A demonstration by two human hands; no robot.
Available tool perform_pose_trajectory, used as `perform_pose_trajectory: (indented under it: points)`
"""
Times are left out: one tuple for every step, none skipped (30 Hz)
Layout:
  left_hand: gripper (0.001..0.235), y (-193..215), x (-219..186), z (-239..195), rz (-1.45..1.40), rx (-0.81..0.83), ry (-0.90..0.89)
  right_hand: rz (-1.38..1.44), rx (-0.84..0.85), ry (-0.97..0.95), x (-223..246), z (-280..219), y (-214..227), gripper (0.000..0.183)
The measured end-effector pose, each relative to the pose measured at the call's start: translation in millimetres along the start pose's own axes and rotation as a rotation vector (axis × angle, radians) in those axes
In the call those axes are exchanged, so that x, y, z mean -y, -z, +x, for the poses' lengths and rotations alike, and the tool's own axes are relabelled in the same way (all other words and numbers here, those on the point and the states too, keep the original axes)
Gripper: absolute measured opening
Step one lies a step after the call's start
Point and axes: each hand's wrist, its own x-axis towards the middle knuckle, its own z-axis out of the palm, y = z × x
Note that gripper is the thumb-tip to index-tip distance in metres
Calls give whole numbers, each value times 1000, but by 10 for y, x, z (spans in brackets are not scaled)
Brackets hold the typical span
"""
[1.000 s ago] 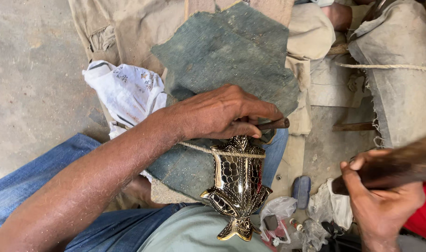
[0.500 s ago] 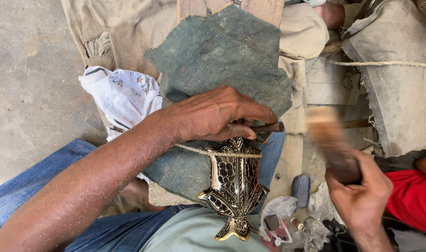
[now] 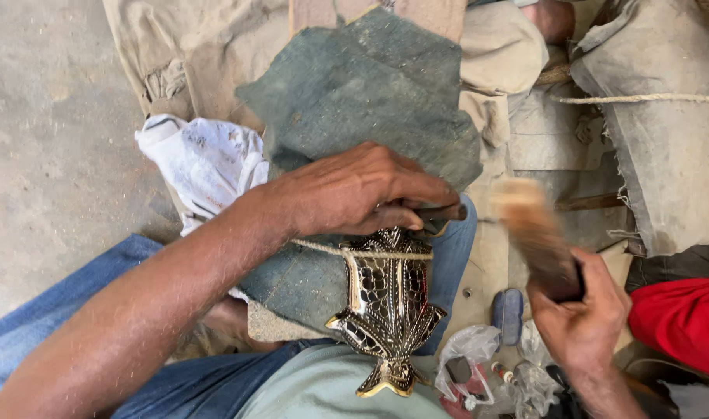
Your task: The person sits on the floor and uses a hammer and chisel to shape and refine the details of a decorative metal object. They repeatedly strike the chisel against the metal piece, which is resting on a cushioned surface on their lap.
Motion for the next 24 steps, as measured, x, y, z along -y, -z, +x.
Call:
perform_pose_trajectory:
  points:
    - [44,-1,4,5,47,-23,-22,233,-52,-66,7,-23,-41,34]
    - [41,-11,4,-38,23,-108,-33,477,-75,-122,21,-65,-76,29]
    - [37,-27,6,-87,0,-192,-44,634,-63,-179,0,-80,-142,30]
    - [34,-49,21,-105,-29,-257,-71,787,-80,-254,-12,-172,-210,31]
    - [34,-84,17,-122,-29,-323,10,853,-64,-327,-63,-218,-297,38]
    - [34,-116,-17,-134,-23,-388,79,918,-58,-393,-124,-244,-351,44]
    - [34,-149,-62,-147,-17,-453,148,1020,12,-494,-191,-256,-406,45]
    - [35,-181,-101,-164,-22,-483,212,1127,97,-588,-256,-235,-496,45]
    - [36,-218,-137,-181,-28,-512,277,1232,186,-680,-319,-210,-557,46]
    - [37,-260,-170,-215,-37,-539,346,1182,240,-743,-371,-196,-597,48]
    - [38,-301,-199,-260,-16,-560,353,1129,294,-804,-406,-170,-625,49]
    - [38,-348,-226,-301,0,-581,359,1073,348,-866,-417,-152,-615,51]
    - [38,-392,-241,-329,17,-601,365,1055,341,-773,-403,-127,-575,54]
    - [37,-430,-239,-334,18,-627,396,1035,331,-680,-372,-92,-486,56]
    - [37,-465,-232,-331,19,-654,428,1014,319,-587,-314,-52,-368,58]
    - [36,-489,-221,-329,23,-683,458,1039,261,-461,-239,8,-252,59]
    - [34,-509,-212,-328,12,-688,484,1062,202,-334,-159,71,-116,59]
    - [33,-527,-204,-328,2,-694,510,1236,138,-265,-75,131,11,65]
    - [34,-539,-196,-329,-8,-699,536,1409,73,-191,10,205,70,72]
    - [33,-551,-192,-336,23,-702,517,1380,184,-214,61,294,117,70]
    - [33,-559,-188,-342,55,-704,497,1349,295,-235,80,390,190,68]
    - [32,-569,-182,-344,84,-704,477,1314,403,-256,98,464,243,67]
    - [33,-585,-190,-351,117,-702,467,1129,385,-184,123,520,261,61]
    - [33,-603,-202,-353,150,-705,455,940,365,-110,136,595,289,55]
